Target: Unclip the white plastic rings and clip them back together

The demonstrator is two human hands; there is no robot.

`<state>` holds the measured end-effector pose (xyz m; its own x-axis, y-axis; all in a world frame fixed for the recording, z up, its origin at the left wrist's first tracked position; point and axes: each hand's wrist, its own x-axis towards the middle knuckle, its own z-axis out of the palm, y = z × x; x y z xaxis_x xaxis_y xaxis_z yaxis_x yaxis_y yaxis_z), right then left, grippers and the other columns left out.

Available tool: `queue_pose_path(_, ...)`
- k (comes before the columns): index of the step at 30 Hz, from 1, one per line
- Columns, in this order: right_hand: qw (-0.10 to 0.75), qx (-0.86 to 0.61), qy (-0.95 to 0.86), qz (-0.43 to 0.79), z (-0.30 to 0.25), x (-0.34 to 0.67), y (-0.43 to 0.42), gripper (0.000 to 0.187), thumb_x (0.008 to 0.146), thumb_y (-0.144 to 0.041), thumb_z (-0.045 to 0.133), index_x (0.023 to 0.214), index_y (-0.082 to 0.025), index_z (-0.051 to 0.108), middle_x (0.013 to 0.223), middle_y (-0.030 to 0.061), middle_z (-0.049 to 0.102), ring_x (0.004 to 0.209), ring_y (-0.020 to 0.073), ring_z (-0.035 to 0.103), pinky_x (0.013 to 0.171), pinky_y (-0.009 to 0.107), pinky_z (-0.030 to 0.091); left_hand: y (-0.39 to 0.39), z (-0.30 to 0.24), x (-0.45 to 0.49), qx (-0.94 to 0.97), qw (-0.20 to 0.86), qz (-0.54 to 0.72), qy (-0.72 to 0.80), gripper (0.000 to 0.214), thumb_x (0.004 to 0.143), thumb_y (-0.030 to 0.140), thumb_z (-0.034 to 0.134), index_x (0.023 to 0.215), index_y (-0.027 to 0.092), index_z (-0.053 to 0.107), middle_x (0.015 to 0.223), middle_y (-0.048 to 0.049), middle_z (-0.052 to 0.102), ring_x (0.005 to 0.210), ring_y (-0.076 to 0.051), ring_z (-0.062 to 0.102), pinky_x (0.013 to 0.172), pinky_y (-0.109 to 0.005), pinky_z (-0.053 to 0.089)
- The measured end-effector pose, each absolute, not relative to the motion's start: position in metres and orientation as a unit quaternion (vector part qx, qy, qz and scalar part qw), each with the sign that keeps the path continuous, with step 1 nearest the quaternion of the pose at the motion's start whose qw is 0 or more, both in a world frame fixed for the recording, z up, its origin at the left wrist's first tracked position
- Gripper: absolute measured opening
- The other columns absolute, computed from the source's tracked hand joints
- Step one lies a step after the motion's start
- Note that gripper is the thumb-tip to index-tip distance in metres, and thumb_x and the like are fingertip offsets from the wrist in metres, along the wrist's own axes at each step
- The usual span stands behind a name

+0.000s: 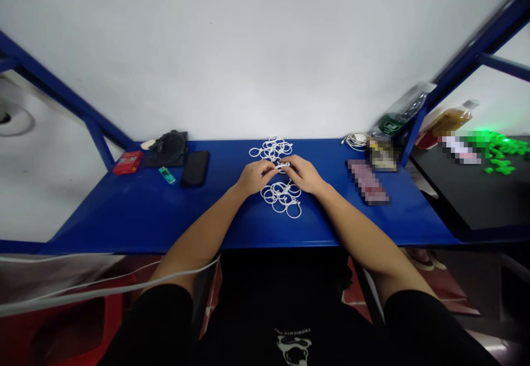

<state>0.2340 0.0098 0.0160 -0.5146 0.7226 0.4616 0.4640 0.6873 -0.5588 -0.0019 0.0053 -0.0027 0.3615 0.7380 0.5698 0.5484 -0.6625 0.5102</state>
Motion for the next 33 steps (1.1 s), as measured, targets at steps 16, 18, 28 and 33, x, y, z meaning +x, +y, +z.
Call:
queue_pose_path(16,0.315,-0.339,-0.862,0.209,0.0167,0.2375,0.0127,0.028,0.105,-0.03,0.042,0.117,-0.021,0.066,0.105,0.009,0.075,0.094,0.025,0.069,0.085,0.037,0.053,0.0052,-0.0019,-0.0022,0.804,0.143,0.411,0.405,0.02,0.102,0.036,0.062,0.093,0.02,0.07,0.083,-0.0021,0.074,0.073,-0.015,0.066,0.072,-0.028,0.052)
queue_pose_path(18,0.309,-0.339,-0.865,0.204,0.0174,0.2381,0.0126,0.027,0.103,-0.026,0.042,0.115,-0.021,0.066,0.103,0.0087,0.075,0.093,0.0249,0.069,0.084,0.036,0.052,0.0048,-0.0021,-0.0019,0.807,0.139,0.407,0.404,0.018,0.101,0.035,0.063,0.093,0.02,0.069,0.083,-0.002,0.073,0.073,-0.015,0.066,0.072,-0.028,0.052)
queue_pose_path(28,0.333,-0.311,-0.871,0.183,0.0144,0.2405,0.0168,0.026,0.091,-0.016,0.043,0.097,-0.021,0.067,0.091,0.0064,0.072,0.087,0.0236,0.066,0.084,0.035,0.052,0.0003,0.0002,0.0022,0.852,0.142,0.352,0.36,0.017,0.103,0.034,0.062,0.097,0.019,0.069,0.09,-0.0031,0.071,0.073,-0.014,0.063,0.073,-0.029,0.051)
queue_pose_path(33,0.357,-0.365,-0.851,0.123,0.0143,0.2425,0.0185,0.031,0.097,-0.02,0.049,0.118,-0.02,0.072,0.106,0.0095,0.078,0.097,0.026,0.068,0.091,0.04,0.053,0.0072,-0.0013,-0.0039,0.824,0.135,0.381,0.397,0.021,0.105,0.035,0.06,0.107,0.019,0.073,0.104,-0.0059,0.073,0.089,-0.017,0.069,0.086,-0.033,0.057)
